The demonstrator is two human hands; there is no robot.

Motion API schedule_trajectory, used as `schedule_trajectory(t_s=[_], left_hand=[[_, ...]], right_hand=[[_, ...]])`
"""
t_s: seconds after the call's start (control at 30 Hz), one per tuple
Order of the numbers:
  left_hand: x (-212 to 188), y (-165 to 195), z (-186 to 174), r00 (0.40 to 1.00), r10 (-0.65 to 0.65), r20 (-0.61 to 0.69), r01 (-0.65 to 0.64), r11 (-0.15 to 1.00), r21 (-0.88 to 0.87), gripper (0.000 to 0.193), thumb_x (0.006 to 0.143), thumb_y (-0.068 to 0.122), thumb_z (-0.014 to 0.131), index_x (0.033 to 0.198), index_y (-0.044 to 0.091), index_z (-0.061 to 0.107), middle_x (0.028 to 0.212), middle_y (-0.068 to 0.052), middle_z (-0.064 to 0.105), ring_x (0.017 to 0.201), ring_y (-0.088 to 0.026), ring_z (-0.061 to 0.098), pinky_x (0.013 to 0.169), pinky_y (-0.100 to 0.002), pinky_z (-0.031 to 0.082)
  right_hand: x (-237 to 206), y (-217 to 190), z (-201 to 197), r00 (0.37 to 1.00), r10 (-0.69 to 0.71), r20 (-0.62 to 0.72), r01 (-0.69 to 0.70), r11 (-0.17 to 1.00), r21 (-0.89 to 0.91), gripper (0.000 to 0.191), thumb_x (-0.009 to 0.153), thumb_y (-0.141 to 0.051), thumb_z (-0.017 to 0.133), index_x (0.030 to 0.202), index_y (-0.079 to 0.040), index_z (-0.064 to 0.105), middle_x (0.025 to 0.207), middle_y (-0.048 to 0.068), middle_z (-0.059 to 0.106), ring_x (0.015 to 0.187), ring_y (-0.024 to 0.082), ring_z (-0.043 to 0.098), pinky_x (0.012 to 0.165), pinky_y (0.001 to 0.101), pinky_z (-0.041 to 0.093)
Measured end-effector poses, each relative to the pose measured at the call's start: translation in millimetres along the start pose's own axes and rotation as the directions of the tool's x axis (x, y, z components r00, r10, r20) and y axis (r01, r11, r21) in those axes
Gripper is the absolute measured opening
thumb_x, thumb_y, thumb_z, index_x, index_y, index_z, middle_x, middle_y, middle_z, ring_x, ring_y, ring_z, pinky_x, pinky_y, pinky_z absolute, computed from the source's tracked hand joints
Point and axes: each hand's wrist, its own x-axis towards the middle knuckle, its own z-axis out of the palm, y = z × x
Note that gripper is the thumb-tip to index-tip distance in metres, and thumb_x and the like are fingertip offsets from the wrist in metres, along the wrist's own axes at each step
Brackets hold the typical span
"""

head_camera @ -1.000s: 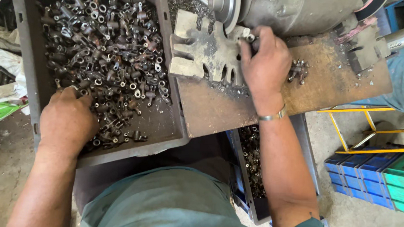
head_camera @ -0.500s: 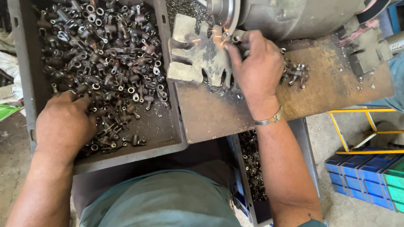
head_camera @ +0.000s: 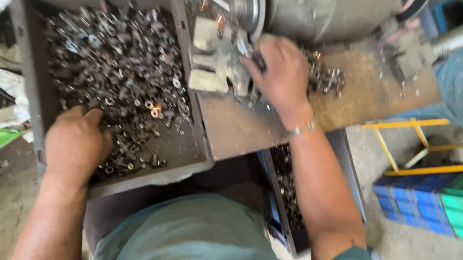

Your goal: The person picks small metal fittings one at a time from a bin, presses each against a running bench grinder to grind its edge, producing sparks, then places the ground piece on the workbench or into another container. The person repeats this pick-grind-place cycle continuously throughout the episode.

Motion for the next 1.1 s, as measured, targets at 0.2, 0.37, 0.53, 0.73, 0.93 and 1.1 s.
schedule_trajectory(t_s=[0.2, 0.37, 0.53, 0.73, 0.93, 1.1], left_hand=[[-14.0, 45.0, -25.4, 0.96, -0.098, -0.262, -0.096, 0.765, -0.637, 0.026, 0.088, 0.024, 0.082, 0.104, 0.005, 0.074, 0.102, -0.016, 0.073, 0.094, -0.036, 0.071, 0.082, -0.044, 0.057], [-24.2, 133.5, -37.8, 0.986, -0.058, -0.158, -0.134, 0.295, -0.946, 0.02, 0.091, 0.022, 0.078, 0.102, 0.007, 0.075, 0.099, -0.01, 0.077, 0.095, -0.023, 0.074, 0.086, -0.035, 0.058], [-11.1, 163.6, -53.1, 0.987, 0.01, 0.16, 0.16, -0.167, -0.973, 0.021, 0.095, 0.02, 0.073, 0.109, 0.004, 0.074, 0.096, -0.009, 0.077, 0.088, -0.014, 0.072, 0.079, -0.031, 0.061], [-1.4, 127.5, -44.6, 0.998, 0.067, -0.013, -0.024, 0.155, -0.988, 0.034, 0.09, 0.025, 0.077, 0.118, 0.006, 0.072, 0.107, -0.012, 0.076, 0.097, -0.024, 0.074, 0.086, -0.037, 0.06], [18.6, 25.9, -20.9, 0.959, -0.024, -0.281, -0.064, 0.952, -0.301, 0.035, 0.086, 0.026, 0.081, 0.114, 0.005, 0.076, 0.11, -0.019, 0.072, 0.101, -0.038, 0.069, 0.087, -0.048, 0.057], [15.4, 15.1, -1.6, 0.992, -0.123, 0.027, 0.126, 0.985, -0.121, 0.033, 0.084, 0.035, 0.08, 0.099, 0.006, 0.075, 0.097, -0.019, 0.072, 0.087, -0.038, 0.071, 0.075, -0.049, 0.058]], right_hand=[[-41.1, -37.4, -52.1, 0.922, 0.203, -0.33, -0.243, 0.966, -0.084, 0.031, 0.096, -0.007, 0.087, 0.118, -0.006, 0.065, 0.121, 0.016, 0.068, 0.116, 0.035, 0.062, 0.105, 0.0431, 0.049], [-62.8, -108.5, -68.6, 0.984, 0.123, 0.127, -0.17, 0.858, 0.484, 0.048, 0.072, -0.02, 0.093, 0.109, -0.002, 0.067, 0.104, 0.011, 0.07, 0.089, 0.026, 0.069, 0.083, 0.0345, 0.057], [-53.1, -124.9, -75.8, 0.999, 0.032, 0.027, -0.04, 0.92, 0.39, 0.04, 0.083, -0.016, 0.096, 0.111, -0.004, 0.071, 0.101, 0.011, 0.075, 0.091, 0.025, 0.074, 0.081, 0.0313, 0.06], [-44.7, -91.8, -64.4, 0.999, 0.033, 0.015, -0.036, 0.984, 0.177, 0.032, 0.088, -0.013, 0.094, 0.11, -0.004, 0.073, 0.104, 0.013, 0.075, 0.089, 0.029, 0.073, 0.078, 0.035, 0.057], [-18.4, -24.3, -22.1, 0.979, 0.201, -0.043, -0.2, 0.979, 0.03, 0.042, 0.087, -0.021, 0.094, 0.116, -0.004, 0.07, 0.1, 0.017, 0.075, 0.088, 0.033, 0.073, 0.078, 0.0411, 0.058], [-5.0, -19.4, 0.2, 0.944, 0.331, 0.011, -0.33, 0.939, 0.098, 0.035, 0.087, -0.021, 0.091, 0.105, -0.006, 0.065, 0.089, 0.011, 0.075, 0.079, 0.03, 0.073, 0.072, 0.0411, 0.057]])
